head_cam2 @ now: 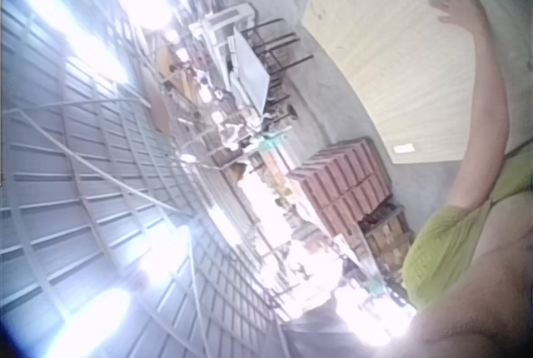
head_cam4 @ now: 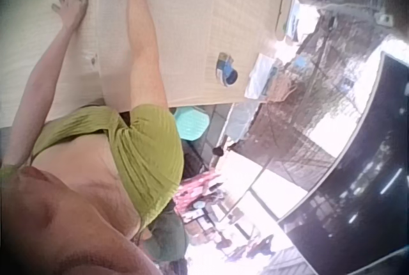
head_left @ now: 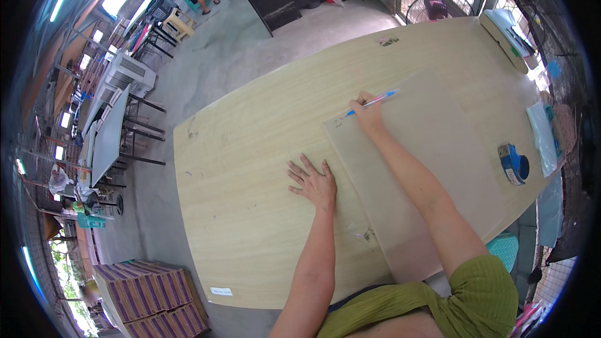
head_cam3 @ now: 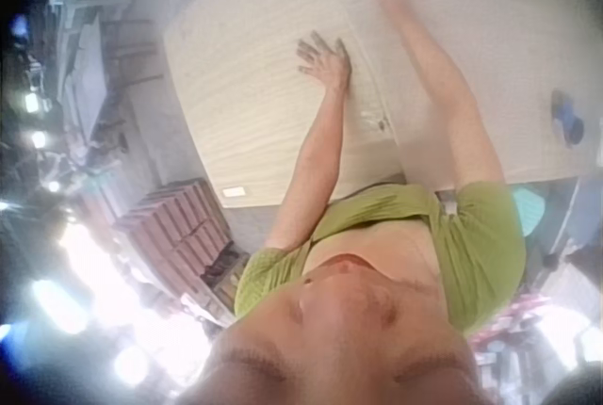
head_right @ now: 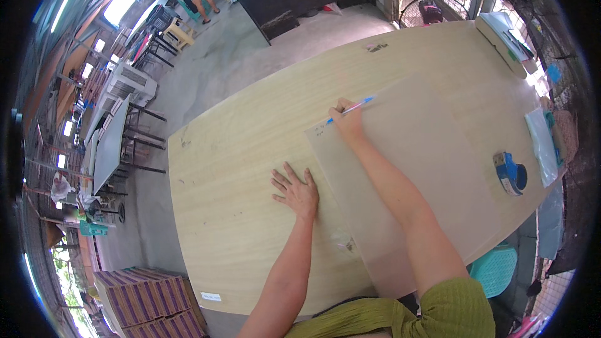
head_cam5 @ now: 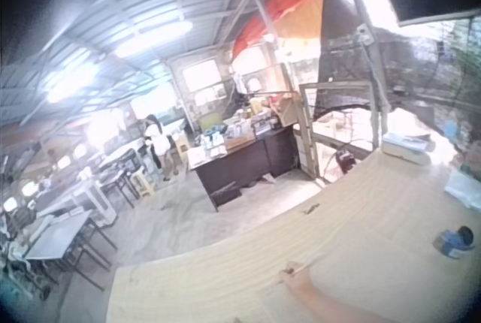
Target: The person places a flat cardboard package onto a table and writes information on its surface using a blue pen, before moving to a cabinet to retrieve a pink bag.
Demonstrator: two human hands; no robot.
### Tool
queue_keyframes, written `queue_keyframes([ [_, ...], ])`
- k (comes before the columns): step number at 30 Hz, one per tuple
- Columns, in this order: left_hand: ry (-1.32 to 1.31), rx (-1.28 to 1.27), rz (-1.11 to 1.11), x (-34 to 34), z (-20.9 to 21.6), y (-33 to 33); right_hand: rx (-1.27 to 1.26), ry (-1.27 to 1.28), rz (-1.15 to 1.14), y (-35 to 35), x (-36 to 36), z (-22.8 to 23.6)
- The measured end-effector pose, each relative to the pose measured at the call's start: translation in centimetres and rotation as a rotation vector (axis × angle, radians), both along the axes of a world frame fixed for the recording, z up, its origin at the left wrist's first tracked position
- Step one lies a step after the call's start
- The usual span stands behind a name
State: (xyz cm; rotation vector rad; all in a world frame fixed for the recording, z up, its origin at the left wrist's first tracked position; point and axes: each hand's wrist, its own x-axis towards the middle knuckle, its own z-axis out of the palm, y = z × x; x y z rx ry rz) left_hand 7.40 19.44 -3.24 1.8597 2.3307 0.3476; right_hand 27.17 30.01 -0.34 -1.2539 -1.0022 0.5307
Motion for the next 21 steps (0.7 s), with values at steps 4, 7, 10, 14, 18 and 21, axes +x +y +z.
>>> queue_keyframes([
  [4,0.016,0.010,0.007,-0.6,-0.2,0.0,-0.036,0.242,0.036,0.1,0.1,0.5],
  [7,0.017,0.019,0.004,-0.6,-0.3,0.0,-0.055,0.373,0.102,0.2,0.5,0.7],
  [10,0.021,0.015,0.006,-0.5,-0.3,0.1,-0.021,0.414,0.135,0.1,0.7,0.8],
  [14,0.025,-0.007,0.012,-0.6,0.0,0.1,-0.029,0.443,0.165,0.0,0.6,1.2],
  [18,0.018,-0.016,0.012,-0.3,0.2,0.1,-0.015,0.433,0.161,0.1,0.8,0.9],
  [21,0.024,-0.017,0.013,-0.4,0.2,0.1,-0.012,0.418,0.167,0.3,0.8,0.7],
])
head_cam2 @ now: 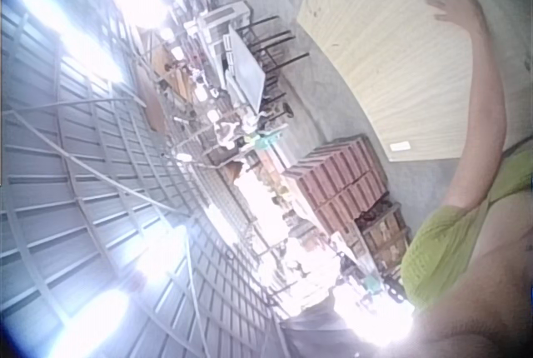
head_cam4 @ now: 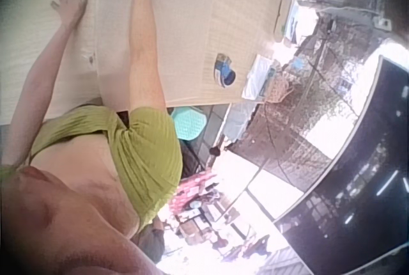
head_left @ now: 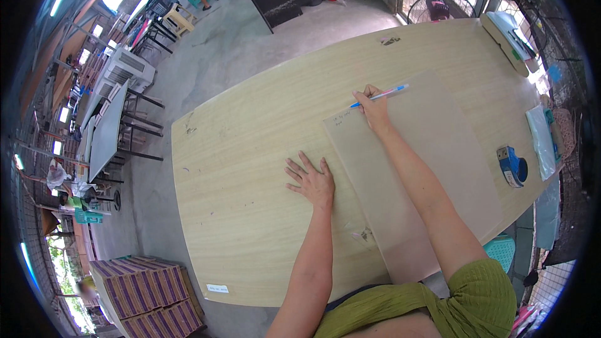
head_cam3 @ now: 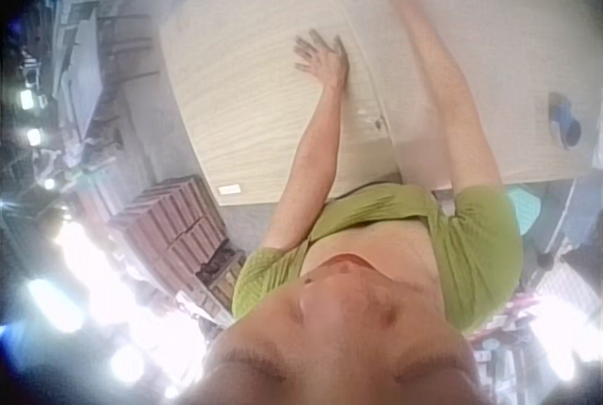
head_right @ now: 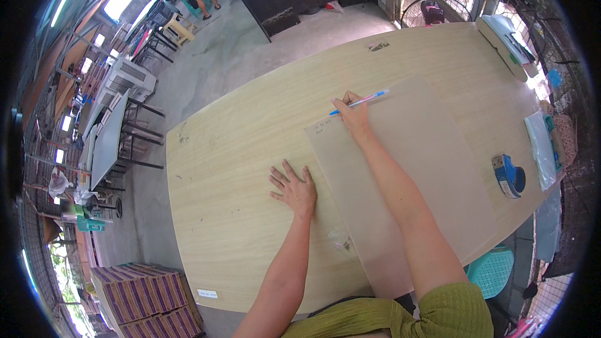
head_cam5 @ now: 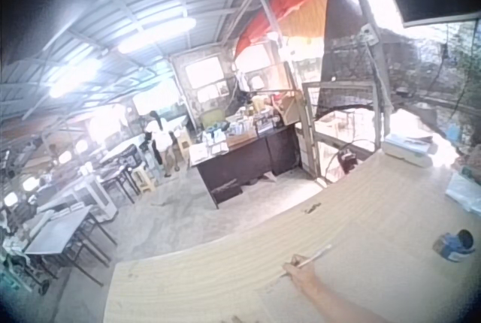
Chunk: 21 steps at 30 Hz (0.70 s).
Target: The person places a flat cardboard package onto a table and writes information on its surface using a blue pen, before moving to a cabinet to retrieve a pink bag.
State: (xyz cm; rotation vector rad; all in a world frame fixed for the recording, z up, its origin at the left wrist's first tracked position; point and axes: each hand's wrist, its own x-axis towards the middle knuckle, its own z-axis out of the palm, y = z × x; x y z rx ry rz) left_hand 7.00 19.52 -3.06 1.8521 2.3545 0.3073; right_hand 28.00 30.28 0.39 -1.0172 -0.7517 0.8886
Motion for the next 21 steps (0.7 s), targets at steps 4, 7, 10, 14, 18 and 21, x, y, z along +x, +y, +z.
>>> queue_keyframes([
  [4,0.006,0.006,0.001,-0.2,-0.1,0.0,0.001,-0.014,0.006,0.1,-0.1,-0.2],
  [7,-0.004,0.006,-0.005,0.0,-0.1,0.0,0.001,-0.056,0.003,0.2,0.2,-0.6],
  [10,-0.003,0.001,-0.004,0.2,-0.2,0.1,-0.055,-0.225,-0.035,0.1,0.3,-0.6],
  [14,0.005,0.009,0.008,-0.4,-0.2,0.1,-0.135,-0.539,-0.049,-0.9,-2.1,0.8],
  [18,-0.006,0.006,-0.001,0.0,-0.2,0.0,-0.120,-0.539,-0.004,-1.2,-2.0,1.1],
  [21,-0.014,0.001,-0.003,0.1,-0.2,0.1,-0.125,-0.571,-0.013,-1.2,-1.7,1.0],
])
